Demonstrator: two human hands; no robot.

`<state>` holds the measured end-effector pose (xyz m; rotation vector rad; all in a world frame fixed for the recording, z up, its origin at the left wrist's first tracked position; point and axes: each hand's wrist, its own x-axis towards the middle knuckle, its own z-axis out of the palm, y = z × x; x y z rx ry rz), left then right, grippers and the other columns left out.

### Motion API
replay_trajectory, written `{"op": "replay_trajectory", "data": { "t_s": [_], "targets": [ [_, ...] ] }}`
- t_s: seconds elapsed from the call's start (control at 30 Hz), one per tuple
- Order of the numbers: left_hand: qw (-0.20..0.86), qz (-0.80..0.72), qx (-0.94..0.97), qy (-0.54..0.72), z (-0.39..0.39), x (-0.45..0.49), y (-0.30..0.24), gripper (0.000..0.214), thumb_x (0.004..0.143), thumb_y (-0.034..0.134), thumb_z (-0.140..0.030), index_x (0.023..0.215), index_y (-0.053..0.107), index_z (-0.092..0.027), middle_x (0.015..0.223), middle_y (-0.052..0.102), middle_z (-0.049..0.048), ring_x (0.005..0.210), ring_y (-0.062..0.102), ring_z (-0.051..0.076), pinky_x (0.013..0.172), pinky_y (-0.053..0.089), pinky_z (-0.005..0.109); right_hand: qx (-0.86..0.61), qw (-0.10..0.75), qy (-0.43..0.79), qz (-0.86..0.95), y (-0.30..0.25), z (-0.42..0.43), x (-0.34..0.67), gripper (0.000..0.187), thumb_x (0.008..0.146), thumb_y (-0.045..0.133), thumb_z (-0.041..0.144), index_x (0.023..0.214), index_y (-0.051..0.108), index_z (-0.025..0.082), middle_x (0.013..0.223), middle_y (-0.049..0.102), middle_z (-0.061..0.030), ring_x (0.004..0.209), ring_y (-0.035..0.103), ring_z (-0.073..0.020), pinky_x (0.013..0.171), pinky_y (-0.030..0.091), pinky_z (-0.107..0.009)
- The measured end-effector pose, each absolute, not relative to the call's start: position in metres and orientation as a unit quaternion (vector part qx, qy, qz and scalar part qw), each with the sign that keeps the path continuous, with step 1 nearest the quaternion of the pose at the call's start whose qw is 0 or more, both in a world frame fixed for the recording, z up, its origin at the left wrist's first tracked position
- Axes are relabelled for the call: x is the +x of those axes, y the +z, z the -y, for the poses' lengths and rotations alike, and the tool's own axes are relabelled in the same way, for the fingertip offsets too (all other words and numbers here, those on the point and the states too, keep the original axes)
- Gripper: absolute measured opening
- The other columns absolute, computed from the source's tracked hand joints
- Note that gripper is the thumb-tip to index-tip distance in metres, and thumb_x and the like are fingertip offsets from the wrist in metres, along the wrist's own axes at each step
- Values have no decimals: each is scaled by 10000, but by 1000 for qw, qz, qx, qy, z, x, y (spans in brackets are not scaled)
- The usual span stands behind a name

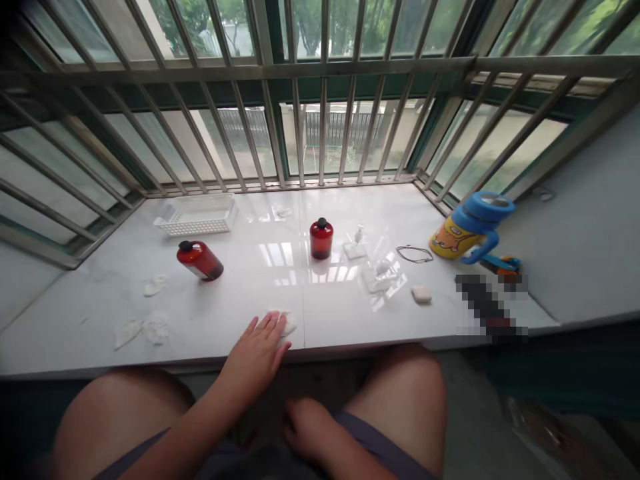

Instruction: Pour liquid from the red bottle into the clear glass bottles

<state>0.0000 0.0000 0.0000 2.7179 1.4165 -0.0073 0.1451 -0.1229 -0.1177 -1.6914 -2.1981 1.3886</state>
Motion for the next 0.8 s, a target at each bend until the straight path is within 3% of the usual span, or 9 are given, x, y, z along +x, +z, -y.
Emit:
{"op": "replay_trajectory", "data": {
  "t_s": [0.2, 0.37, 0.6, 0.7, 0.8],
  "targets": [
    [-4, -547, 837, -4, -55, -8, -12, 624, 1090, 457, -428, 1601, 481, -71, 1631, 509, 254, 1543, 472, 386, 1287, 333, 554, -542, 22, 446, 712, -121, 125, 145, 283, 881, 612, 274, 1110, 774, 240, 1085, 824, -95, 985, 774, -277, 748, 443, -292],
    [5, -633, 774, -10, -148, -4, -5, 714, 1085, 431, -502, 1614, 434, -22, 1646, 452, 315, 1555, 417, 427, 1293, 254, 539, -549, 36, 448, 705, -125, 126, 145, 289, 895, 615, 296, 1127, 780, 248, 1082, 826, -87, 971, 774, -268, 750, 462, -288],
    [51, -724, 688, 22, -267, 1, 38, 695, 1074, 382, -535, 1488, 553, -3, 1413, 632, 379, 1391, 577, 477, 1133, 415, 604, -578, 34, 451, 679, -128, 127, 150, 301, 887, 643, 301, 1147, 790, 262, 1093, 824, -83, 974, 767, -262, 791, 497, -294],
    [50, -717, 694, 50, -267, 2, 50, 716, 1079, 368, -537, 1562, 479, -19, 1546, 525, 382, 1503, 478, 481, 1173, 386, 626, -591, 52, 468, 656, -121, 127, 152, 278, 876, 670, 321, 1123, 792, 285, 1065, 819, -66, 941, 761, -257, 790, 499, -293],
    [17, -664, 739, 114, -231, -5, 55, 699, 1085, 387, -526, 1627, 406, -85, 1721, 341, 289, 1638, 285, 410, 1289, 274, 587, -591, 50, 475, 650, -117, 126, 151, 261, 862, 672, 292, 1094, 791, 287, 1036, 814, -58, 919, 759, -249, 785, 500, -289]
  ]
}}
